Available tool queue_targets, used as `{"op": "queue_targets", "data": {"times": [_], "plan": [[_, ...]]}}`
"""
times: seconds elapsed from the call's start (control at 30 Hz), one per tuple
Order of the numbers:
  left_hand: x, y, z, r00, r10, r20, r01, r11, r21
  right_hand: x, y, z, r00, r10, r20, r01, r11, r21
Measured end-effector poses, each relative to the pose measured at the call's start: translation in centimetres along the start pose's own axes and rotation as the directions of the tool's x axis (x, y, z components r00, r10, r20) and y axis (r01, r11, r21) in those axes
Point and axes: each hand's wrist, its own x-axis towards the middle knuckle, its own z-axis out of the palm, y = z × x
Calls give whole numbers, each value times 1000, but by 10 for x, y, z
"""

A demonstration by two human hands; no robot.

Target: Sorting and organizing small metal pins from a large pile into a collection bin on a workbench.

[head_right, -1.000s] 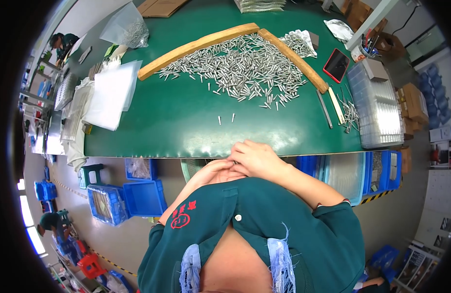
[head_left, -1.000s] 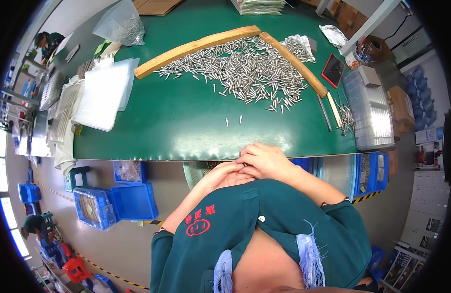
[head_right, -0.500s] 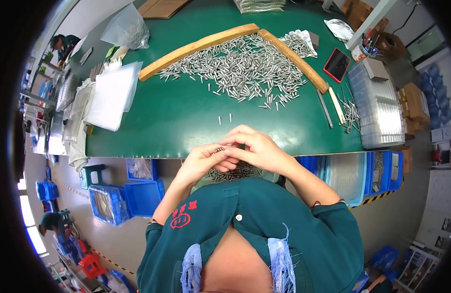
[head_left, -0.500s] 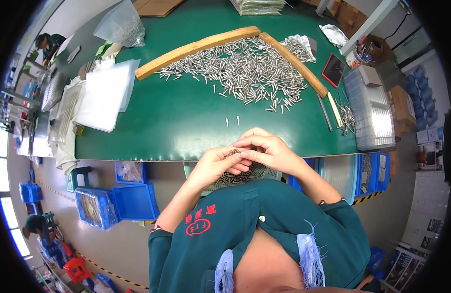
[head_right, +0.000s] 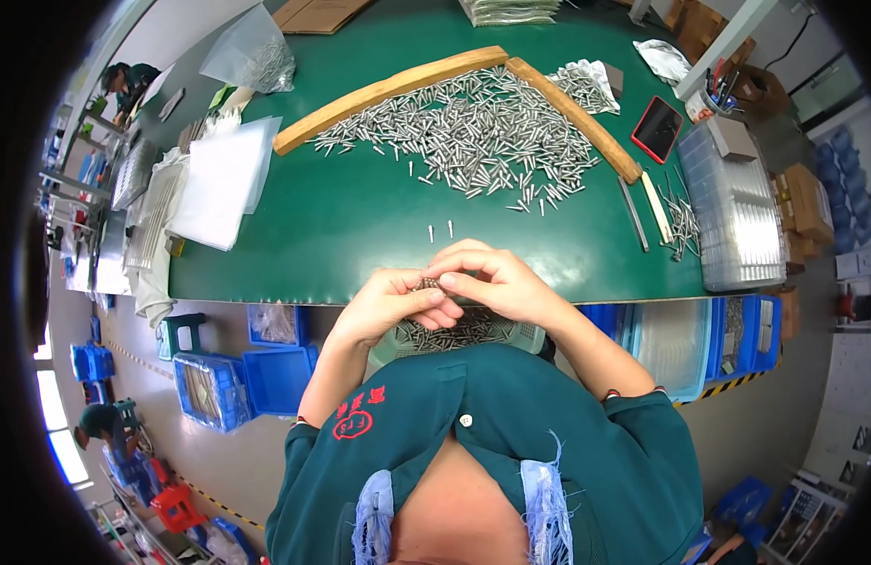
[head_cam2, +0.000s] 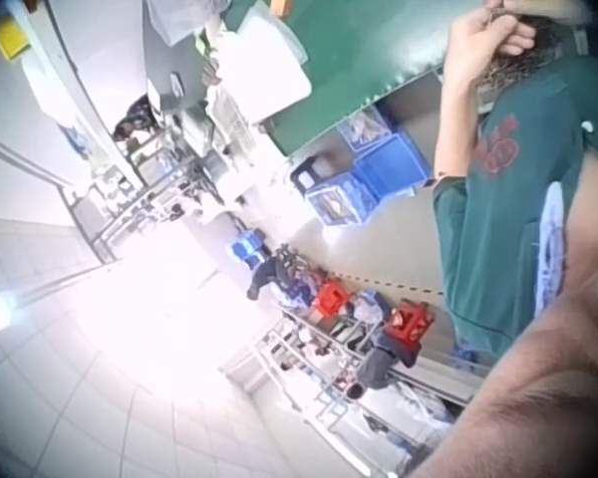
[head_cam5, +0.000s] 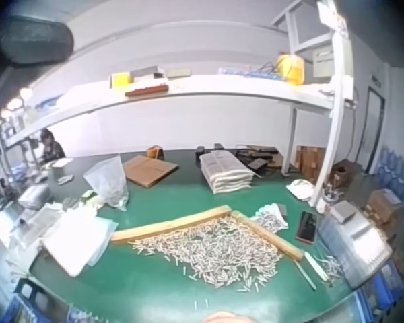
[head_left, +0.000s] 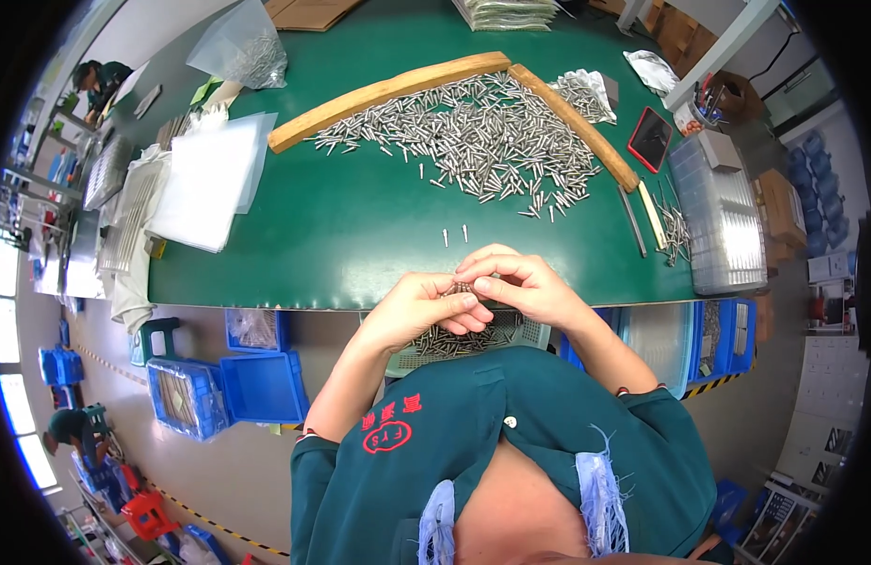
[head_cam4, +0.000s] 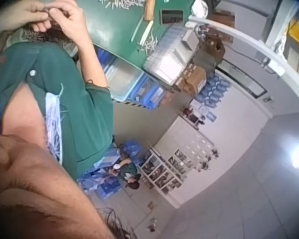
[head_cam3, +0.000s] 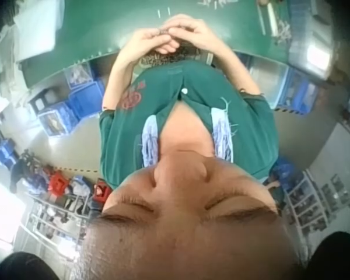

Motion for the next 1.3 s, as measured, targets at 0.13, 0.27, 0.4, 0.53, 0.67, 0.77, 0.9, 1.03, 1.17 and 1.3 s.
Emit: {"op": "queue_targets", "data": {"times": [0.13,0.27,0.4,0.53,0.67,0.77,0.9,1.03,1.17,1.3], "plan": [[0,1,-4,999,-29,28,32,992,-119,0,-5,-1,990,133,-38,-126,980,157],[1,1,-4,999,-35,39,39,993,-112,0,-7,-3,963,249,-107,-224,954,200],[1,2,-2,999,-44,9,44,998,-48,3,-6,-3,965,235,-117,-217,964,151],[1,2,-2,999,-41,21,41,999,-21,4,-1,-1,989,35,-142,-33,999,17],[4,-1,-3,999,-37,5,37,999,38,4,-9,1,991,19,-132,-40,986,-162],[6,-5,-2,999,-34,-41,37,997,64,9,-27,0,980,151,-130,-184,933,-310],[9,-7,-3,998,-1,-63,7,996,87,11,-24,-1,973,161,-168,-207,927,-313],[11,-10,-5,994,-2,-113,4,1000,14,11,-6,-5,974,154,-164,-178,974,-142],[14,-15,-9,992,-11,-126,14,1000,27,14,-1,-9,977,168,-131,-189,967,-168],[15,-19,-13,986,23,-166,-17,999,35,29,6,-33,913,371,-167,-370,928,39]]}}
